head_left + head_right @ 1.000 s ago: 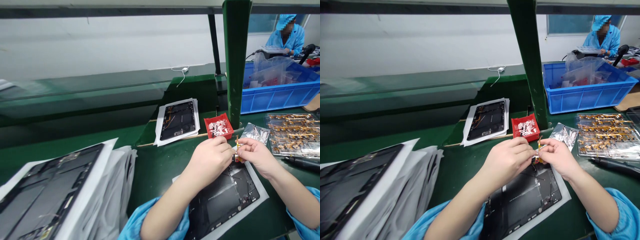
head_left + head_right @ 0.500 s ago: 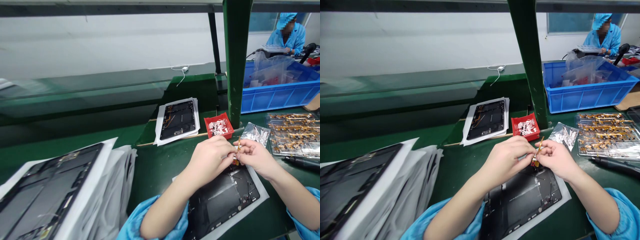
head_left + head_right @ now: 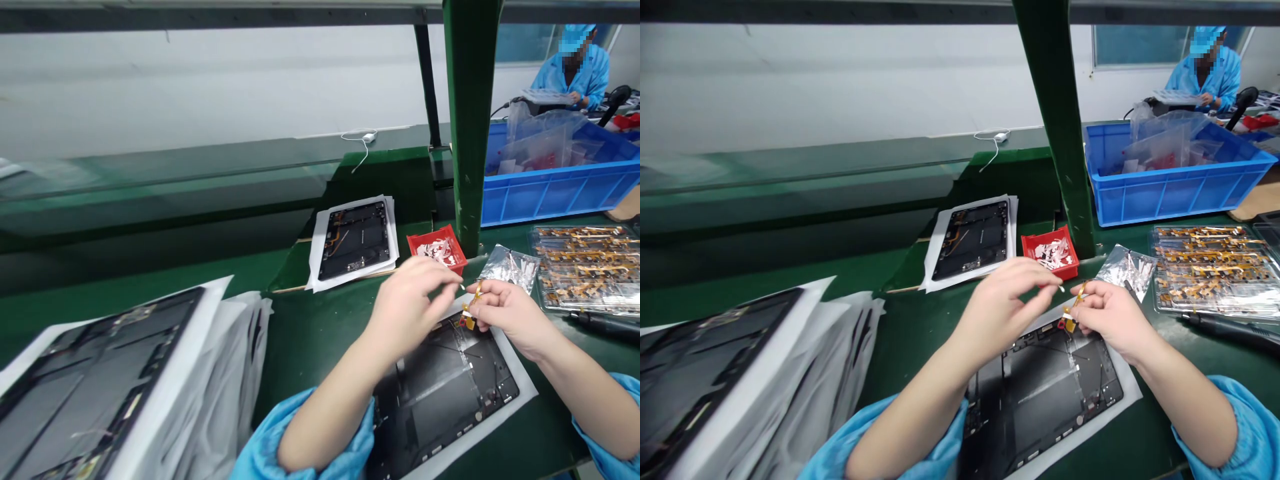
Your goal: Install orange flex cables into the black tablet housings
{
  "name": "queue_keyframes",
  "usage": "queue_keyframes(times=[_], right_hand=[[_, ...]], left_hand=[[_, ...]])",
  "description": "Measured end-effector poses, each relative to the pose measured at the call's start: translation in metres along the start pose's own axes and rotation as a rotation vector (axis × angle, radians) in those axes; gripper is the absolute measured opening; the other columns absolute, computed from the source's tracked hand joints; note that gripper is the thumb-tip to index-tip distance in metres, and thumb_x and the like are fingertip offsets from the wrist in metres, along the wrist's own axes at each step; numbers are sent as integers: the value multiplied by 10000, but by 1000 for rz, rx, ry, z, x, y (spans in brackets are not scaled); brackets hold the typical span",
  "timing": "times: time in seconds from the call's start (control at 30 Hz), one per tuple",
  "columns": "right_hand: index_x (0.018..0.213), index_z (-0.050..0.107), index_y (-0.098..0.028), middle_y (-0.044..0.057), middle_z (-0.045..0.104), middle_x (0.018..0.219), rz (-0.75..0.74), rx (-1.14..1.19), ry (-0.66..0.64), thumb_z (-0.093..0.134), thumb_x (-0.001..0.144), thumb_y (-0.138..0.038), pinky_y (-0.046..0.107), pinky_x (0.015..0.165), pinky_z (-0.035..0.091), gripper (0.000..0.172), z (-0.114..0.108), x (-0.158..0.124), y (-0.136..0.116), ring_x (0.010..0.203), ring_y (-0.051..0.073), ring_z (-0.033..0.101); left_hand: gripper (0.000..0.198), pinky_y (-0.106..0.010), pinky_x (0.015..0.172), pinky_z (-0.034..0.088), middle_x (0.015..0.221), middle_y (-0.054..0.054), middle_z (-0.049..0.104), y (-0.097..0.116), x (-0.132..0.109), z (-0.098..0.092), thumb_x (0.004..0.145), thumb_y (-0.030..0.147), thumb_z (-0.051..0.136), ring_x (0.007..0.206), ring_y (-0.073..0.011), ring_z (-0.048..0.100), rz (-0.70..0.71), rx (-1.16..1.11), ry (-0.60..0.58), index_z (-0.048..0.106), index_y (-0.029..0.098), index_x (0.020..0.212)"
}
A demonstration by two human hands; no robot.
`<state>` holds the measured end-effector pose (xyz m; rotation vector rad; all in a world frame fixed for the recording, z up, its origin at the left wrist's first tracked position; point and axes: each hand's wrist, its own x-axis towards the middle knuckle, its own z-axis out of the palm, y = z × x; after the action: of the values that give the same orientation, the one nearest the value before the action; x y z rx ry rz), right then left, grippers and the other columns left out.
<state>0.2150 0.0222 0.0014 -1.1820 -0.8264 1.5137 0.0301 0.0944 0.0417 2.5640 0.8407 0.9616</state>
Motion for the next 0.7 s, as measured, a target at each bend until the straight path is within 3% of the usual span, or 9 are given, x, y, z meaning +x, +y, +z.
queue_keyframes(times=[0.13,0.3,0.43,0.7], right_hand=[[803,659,-171,-33,634,609,4,26,37,879,651,-375,263,587,451,336,-1,0,4,545,96,530],[768,665,-171,-21,635,606,-4,14,37,900,640,-415,270,581,450,363,-3,2,10,546,108,548],[728,654,-171,-13,636,599,9,13,52,907,632,-440,267,582,445,381,-4,4,11,540,107,547],[671,647,-179,-21,624,629,20,34,98,929,572,-421,265,595,453,385,1,2,3,576,102,531]], left_hand=[[210,-394,860,538,896,-58,777,-31,5,1,954,243,568,909,-229,662,-158,218,178,764,187,907],[237,-418,908,532,1001,-68,785,-58,10,8,968,220,556,987,-260,640,-230,299,72,780,169,1021],[243,-415,918,531,1045,-62,783,-60,10,11,969,191,552,998,-262,625,-217,312,52,774,167,1065],[137,-382,780,531,855,-56,757,-61,8,13,906,230,652,934,-274,625,-230,385,112,733,198,801]])
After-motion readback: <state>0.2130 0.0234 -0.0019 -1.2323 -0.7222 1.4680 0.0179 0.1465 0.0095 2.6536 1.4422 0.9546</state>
